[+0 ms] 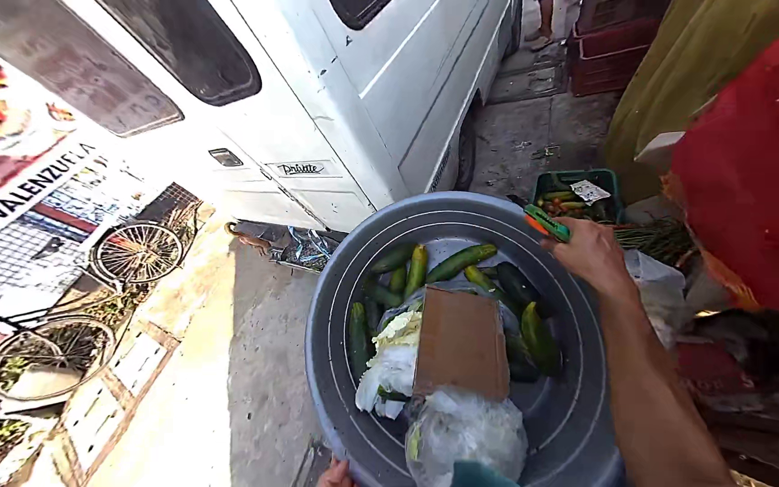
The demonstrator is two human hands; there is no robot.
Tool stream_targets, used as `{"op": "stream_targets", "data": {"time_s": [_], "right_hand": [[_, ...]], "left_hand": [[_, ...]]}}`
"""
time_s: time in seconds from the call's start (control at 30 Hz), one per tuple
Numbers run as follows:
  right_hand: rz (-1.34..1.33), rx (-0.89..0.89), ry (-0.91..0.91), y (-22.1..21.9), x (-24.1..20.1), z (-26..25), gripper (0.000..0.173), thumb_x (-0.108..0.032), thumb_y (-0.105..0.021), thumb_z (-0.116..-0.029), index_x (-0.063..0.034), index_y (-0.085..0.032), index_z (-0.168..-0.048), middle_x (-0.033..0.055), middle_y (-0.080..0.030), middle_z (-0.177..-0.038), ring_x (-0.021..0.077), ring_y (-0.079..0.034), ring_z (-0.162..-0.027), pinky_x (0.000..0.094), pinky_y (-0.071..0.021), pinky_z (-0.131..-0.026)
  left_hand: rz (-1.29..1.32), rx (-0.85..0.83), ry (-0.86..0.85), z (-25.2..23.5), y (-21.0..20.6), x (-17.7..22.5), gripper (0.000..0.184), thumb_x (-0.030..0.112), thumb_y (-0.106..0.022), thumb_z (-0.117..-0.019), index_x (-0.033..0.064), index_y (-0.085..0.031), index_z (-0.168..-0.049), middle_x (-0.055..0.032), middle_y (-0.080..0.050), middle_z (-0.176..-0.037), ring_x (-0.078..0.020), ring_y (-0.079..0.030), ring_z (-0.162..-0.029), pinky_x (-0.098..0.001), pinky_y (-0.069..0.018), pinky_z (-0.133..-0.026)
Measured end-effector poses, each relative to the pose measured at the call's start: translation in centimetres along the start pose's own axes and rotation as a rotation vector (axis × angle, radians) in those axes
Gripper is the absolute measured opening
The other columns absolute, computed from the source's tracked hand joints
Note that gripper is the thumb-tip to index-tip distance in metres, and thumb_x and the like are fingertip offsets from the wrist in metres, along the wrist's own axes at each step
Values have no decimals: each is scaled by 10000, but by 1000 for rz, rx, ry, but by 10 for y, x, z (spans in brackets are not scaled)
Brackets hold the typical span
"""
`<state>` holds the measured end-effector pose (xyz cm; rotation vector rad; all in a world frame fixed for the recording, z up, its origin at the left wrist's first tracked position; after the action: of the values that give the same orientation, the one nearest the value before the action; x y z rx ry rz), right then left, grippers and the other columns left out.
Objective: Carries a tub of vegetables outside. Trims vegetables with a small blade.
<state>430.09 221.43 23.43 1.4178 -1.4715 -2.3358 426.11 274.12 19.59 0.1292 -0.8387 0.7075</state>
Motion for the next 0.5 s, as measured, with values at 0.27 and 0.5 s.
{"op": "stream_targets", "data": {"time_s": [0.27,0.5], "right_hand": [[-6,181,-275,-15,54,-49,363,-172,-710,-960,76,-658,-1221,399,-620,-1153,594,-562,-1135,759,-387,-929],[8,346,-533,10,97,-82,348,-158,-711,-951,85,-662,-1195,401,-614,-1167,593,-554,-1148,752,-382,-949]], "left_hand": [[-167,-192,74,-117,-183,40,313,22,-402,-936,65,-490,-1234,-109,-619,-975,-218,-655,-852,-427,-577,-742],[-360,-335,174,-163,-352,11,368,1,-398,-934,45,-486,-1289,-129,-610,-1028,-225,-641,-873,-415,-567,-741]]}}
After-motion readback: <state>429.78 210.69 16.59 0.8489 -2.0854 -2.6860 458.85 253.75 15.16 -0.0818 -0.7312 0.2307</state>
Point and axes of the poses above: each hand's wrist, its own z-axis away from the middle knuckle, its own y-axis out of the back of the hand, x = y × z, the point moved 9 cm from there along -z, towards the middle knuckle
